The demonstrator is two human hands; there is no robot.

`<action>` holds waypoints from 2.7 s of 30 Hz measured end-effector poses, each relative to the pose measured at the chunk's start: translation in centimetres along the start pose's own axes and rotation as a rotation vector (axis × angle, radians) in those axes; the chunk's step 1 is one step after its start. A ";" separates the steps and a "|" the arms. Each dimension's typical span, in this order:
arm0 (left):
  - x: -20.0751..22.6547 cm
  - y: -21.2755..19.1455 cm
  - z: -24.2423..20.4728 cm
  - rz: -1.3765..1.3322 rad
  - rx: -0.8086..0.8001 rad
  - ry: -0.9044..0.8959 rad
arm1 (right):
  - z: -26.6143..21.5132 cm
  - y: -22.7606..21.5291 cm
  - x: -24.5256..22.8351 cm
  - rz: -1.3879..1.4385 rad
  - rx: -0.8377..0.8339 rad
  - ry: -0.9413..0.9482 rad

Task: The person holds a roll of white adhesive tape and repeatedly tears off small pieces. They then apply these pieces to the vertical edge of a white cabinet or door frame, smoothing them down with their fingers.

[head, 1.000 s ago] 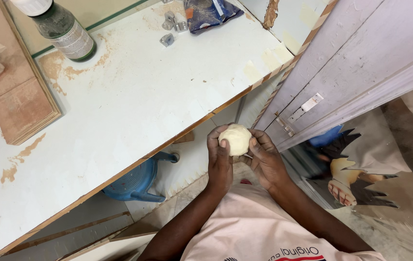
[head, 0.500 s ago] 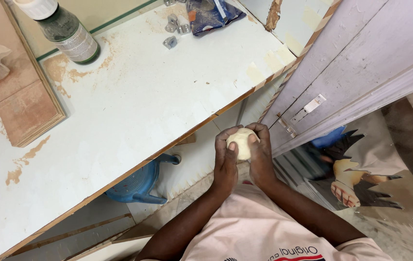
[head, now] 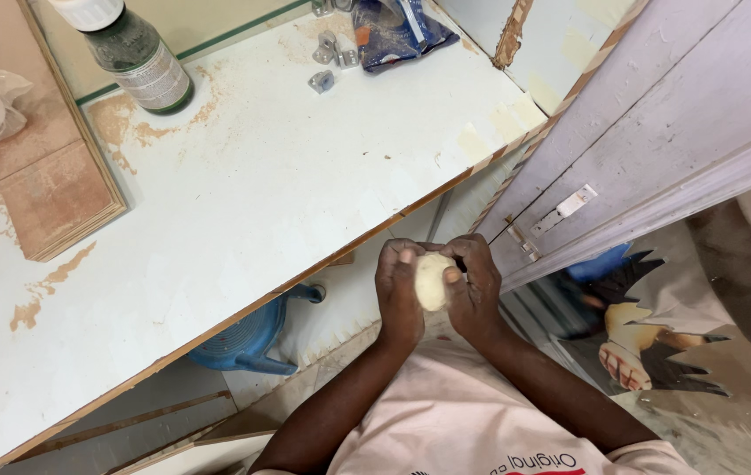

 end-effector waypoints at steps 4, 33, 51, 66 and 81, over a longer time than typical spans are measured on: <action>0.5 -0.4 0.2 -0.157 -0.009 -0.121 | 2.7 -1.2 -1.7 -0.121 -0.081 0.002; -1.2 -1.4 -1.8 -0.121 -0.106 -0.314 | 16.9 -5.8 -5.6 -0.223 -0.227 0.060; -2.0 -1.3 -2.7 -0.135 -0.113 -0.394 | 16.9 -4.5 -8.2 -0.597 -0.369 -0.191; 0.4 -1.2 -1.7 -0.100 -0.121 -0.416 | 11.9 -6.4 -8.0 -0.387 -0.103 -0.174; -0.4 -3.8 0.7 -0.153 -0.051 -0.357 | 10.7 -5.8 -5.9 -0.226 -0.020 -0.144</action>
Point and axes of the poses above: each hand's wrist, its own z-axis towards the middle knuckle, its own y-axis out of the palm, x = y × z, the point moved 6 cm from there along z, towards the middle knuckle, and after that the axes turned 12 degrees about z, right-handed, at the moved point
